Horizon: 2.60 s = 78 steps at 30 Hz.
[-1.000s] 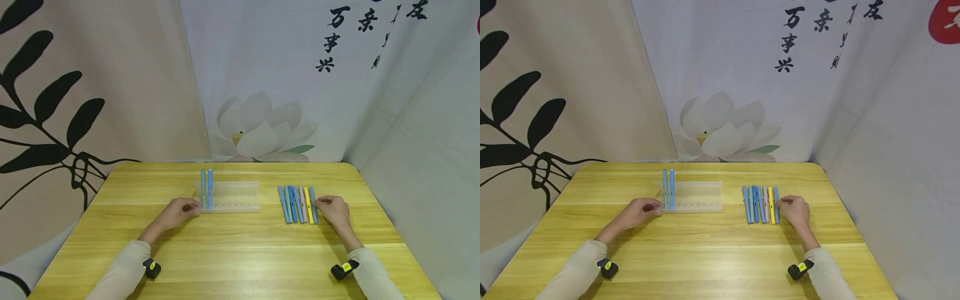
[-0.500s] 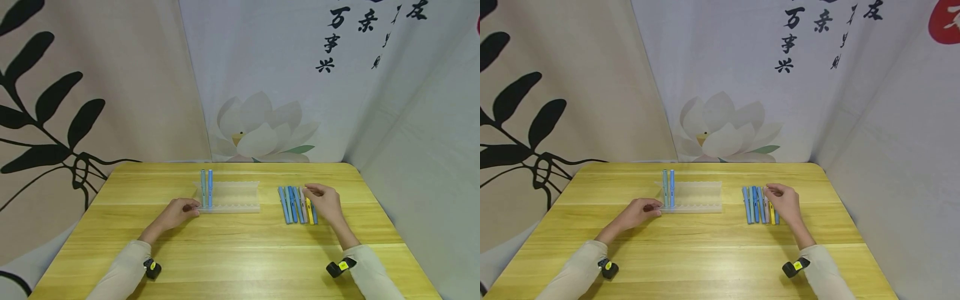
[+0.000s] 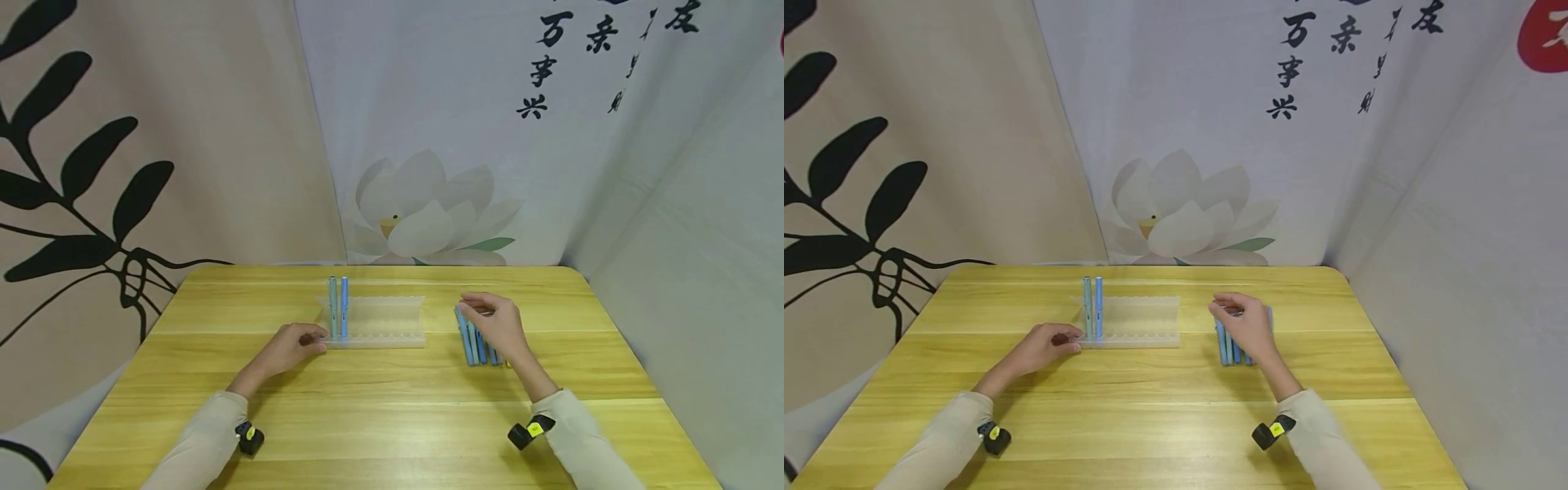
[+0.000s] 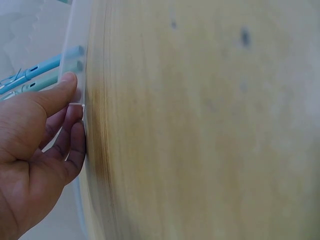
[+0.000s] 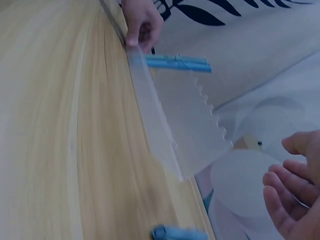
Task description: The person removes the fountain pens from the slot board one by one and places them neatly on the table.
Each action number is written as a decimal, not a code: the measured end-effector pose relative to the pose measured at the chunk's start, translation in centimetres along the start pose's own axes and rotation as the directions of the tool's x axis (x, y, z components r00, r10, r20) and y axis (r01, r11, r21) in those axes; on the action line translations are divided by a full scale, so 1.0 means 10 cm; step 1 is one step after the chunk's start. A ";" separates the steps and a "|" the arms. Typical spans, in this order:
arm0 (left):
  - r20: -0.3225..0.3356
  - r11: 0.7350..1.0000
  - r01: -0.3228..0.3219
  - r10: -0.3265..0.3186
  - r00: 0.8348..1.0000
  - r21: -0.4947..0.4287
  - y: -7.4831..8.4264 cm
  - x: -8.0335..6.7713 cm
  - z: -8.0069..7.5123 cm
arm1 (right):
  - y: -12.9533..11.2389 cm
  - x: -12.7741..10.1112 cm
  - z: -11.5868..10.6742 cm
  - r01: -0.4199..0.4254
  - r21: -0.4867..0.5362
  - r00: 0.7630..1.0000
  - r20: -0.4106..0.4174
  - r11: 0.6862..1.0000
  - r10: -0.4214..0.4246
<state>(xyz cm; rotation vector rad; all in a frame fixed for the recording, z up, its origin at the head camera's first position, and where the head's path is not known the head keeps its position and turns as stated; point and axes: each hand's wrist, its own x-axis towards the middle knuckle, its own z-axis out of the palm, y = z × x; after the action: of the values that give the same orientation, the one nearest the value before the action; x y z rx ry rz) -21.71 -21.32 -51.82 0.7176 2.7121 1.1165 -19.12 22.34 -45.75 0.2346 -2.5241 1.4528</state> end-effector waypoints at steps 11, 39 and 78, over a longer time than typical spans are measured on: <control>0.001 1.000 0.011 -0.011 1.000 -0.006 0.03 0.00 -0.01 | -0.18 0.08 0.43 0.060 0.083 0.995 0.073 0.995 -0.066; 0.006 1.000 0.001 -0.001 1.000 -0.010 -0.01 0.00 0.00 | -0.38 0.21 1.59 0.061 0.186 0.965 0.241 0.981 -0.105; 0.004 1.000 -0.031 0.031 1.000 -0.006 -0.03 0.01 0.02 | -0.46 0.39 2.13 -0.024 0.110 0.976 0.217 0.994 -0.001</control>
<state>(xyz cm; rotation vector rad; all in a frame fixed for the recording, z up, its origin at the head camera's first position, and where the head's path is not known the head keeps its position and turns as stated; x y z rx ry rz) -21.91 -21.35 -52.13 0.7621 2.7021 1.1287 -24.03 1.49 -51.24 0.4192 -2.6158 1.6582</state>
